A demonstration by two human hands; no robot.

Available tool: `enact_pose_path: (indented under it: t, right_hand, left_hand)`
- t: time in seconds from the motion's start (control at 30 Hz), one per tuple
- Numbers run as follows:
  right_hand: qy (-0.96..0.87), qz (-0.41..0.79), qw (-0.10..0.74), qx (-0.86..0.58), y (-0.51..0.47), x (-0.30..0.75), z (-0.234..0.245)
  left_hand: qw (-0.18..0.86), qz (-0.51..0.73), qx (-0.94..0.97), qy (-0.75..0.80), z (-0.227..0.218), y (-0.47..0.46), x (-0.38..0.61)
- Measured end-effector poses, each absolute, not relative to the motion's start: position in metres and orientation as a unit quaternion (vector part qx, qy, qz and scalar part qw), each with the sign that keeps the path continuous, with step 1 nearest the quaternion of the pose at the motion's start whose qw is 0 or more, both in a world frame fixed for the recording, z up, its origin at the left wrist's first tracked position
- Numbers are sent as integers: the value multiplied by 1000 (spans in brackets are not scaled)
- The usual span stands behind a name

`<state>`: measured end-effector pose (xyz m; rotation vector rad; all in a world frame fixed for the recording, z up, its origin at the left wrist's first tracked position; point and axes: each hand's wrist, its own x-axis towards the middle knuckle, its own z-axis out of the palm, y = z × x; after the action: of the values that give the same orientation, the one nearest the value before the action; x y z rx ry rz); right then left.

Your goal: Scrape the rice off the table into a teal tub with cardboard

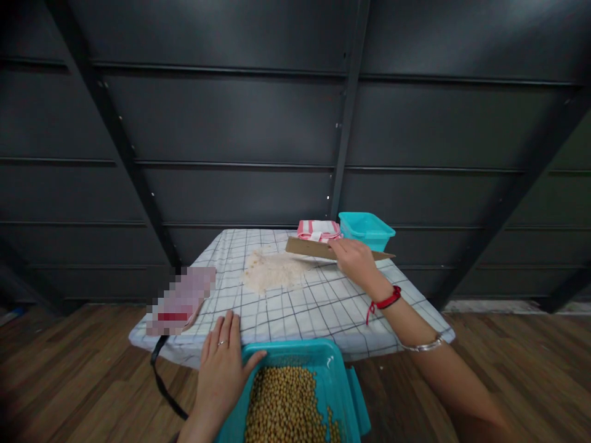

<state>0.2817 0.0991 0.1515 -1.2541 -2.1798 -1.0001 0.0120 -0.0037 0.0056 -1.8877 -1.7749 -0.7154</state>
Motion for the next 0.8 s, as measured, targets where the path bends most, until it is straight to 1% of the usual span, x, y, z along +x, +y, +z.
enact_pose_path:
  t: [0.17, 0.37, 0.53, 0.8]
  right_hand:
    - [-790, -322, 172, -493, 140, 264, 156]
    - [-811, -291, 136, -489, 147, 254, 159]
    - [-818, -290, 140, -476, 142, 256, 160]
    - [-827, -310, 170, -437, 129, 259, 160]
  left_hand:
    - [225, -272, -688, -633, 3, -3, 10]
    - [227, -283, -687, -630, 2, -2, 10]
    - [224, -282, -682, -637, 2, -2, 11]
    - [213, -273, -686, -639, 2, -3, 10]
